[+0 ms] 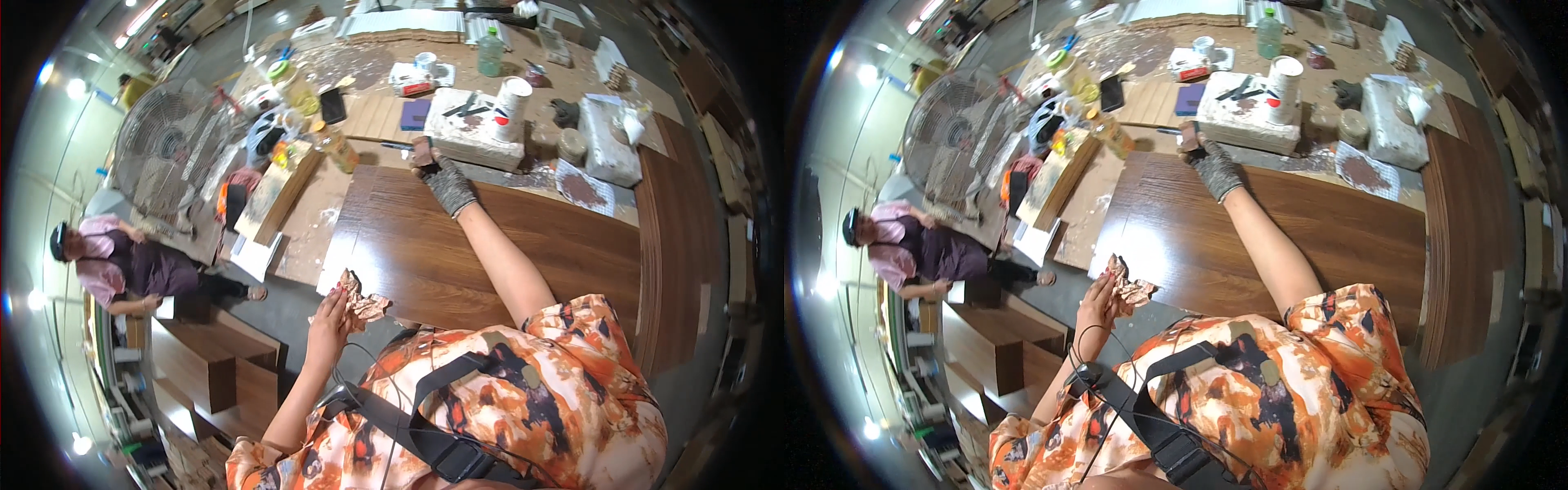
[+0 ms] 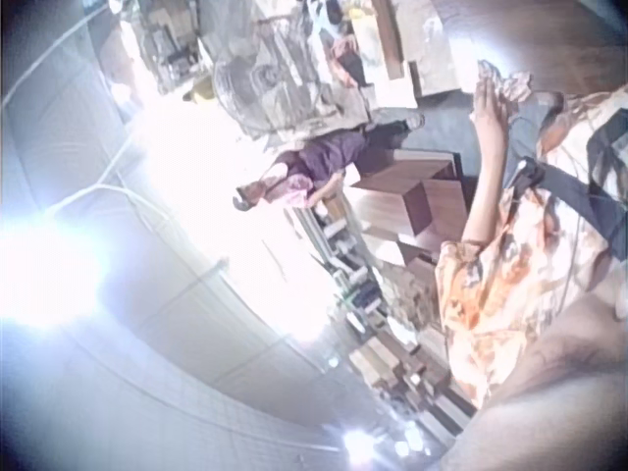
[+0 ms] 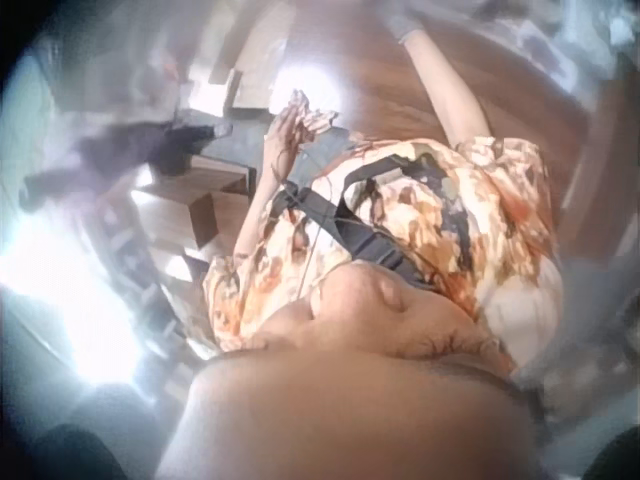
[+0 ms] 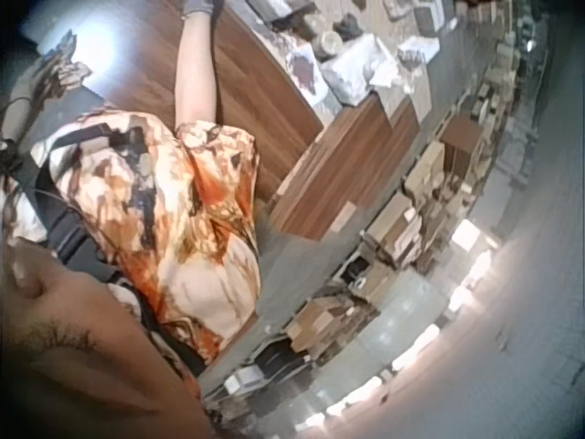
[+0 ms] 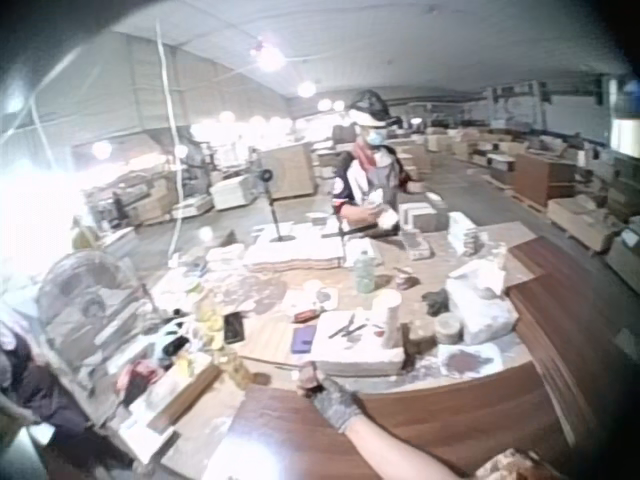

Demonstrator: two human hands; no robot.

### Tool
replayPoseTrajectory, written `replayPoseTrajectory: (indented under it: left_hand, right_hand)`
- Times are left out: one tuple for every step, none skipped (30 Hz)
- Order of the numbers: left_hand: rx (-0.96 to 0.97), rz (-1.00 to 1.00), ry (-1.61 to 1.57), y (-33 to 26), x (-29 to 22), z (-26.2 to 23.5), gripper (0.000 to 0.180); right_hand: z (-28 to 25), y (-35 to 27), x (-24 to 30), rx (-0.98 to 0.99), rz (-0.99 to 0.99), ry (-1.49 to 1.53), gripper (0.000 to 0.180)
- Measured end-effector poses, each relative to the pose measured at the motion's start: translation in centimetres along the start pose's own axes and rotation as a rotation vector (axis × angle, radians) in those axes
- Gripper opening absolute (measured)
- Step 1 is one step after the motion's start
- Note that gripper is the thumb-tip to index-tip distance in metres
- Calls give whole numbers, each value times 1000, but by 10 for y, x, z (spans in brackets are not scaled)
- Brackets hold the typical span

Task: The person wipes wood-grain panels with a cloth, applies liquid from a bottle, and uses a sanding block on the edges of the panels.

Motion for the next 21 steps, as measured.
replayPoseTrajectory:
  left_hand:
    - [-27,-29,-10,-11,-2,-3,52]
    - [-40,-67,3,-23,-2,-3,51]
    - [-63,-117,24,-37,1,-5,50]
    - [-63,-169,15,-49,2,-5,48]
    - [2,-195,-94,-53,5,1,46]
    - [43,-380,-179,-65,14,13,45]
    - [-28,-304,-157,-76,25,24,44]
    - [-65,-245,-117,-74,15,16,41]
    - [-154,-215,-103,-72,9,8,41]
    - [-262,-213,-111,-65,-2,-2,40]
    - [-363,-202,-123,-56,-14,-11,40]
    - [-459,-184,-123,-50,-22,-18,39]
    - [-552,-164,-120,-41,-31,-26,39]
    - [-614,-158,-187,-31,-36,-26,39]
    - [-621,-180,-228,-22,-40,-22,43]
    - [-648,-95,-212,-8,-50,-23,47]
    - [-605,-99,-237,5,-58,-18,50]
    - [-559,-68,-341,17,-66,-14,53]
    - [-562,5,-320,31,-66,-3,54]
    - [-537,83,-293,47,-71,6,55]
    - [-474,72,-343,61,-76,15,57]
  right_hand:
    - [0,3,-9,-84,16,36,53]
    - [3,4,-12,95,-9,-141,43]
    - [2,3,-19,118,31,-206,44]
    - [-7,10,-22,98,71,-71,39]
    - [-21,23,-14,261,58,-133,38]
    - [-32,25,-12,360,84,-132,41]
    - [-41,26,-8,463,107,-138,44]
    - [-54,27,0,556,122,-152,48]
    - [-72,30,8,434,186,-129,48]
    - [-87,37,12,363,389,437,46]
    - [-102,44,19,214,573,994,45]
    - [-105,47,17,377,434,542,45]
    - [-101,50,11,528,275,94,45]
    - [-95,52,6,540,296,100,45]
    - [-85,51,3,598,318,86,44]
    - [-77,50,4,654,331,69,43]
    - [-72,46,3,659,342,71,43]
    - [-68,42,-1,499,298,11,42]
    - [-65,40,-5,340,249,-53,42]
    - [-66,40,-5,313,272,5,42]
    - [-68,41,-4,312,270,0,42]
Point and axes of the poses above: each hand's wrist, its own y-axis towards the middle knuckle, its own z-axis out of the palm, x = y × z, the point moved 1 cm from there along y, towards the middle knuckle, and after that the axes turned 1 degree about y, right-handed, at the moved point
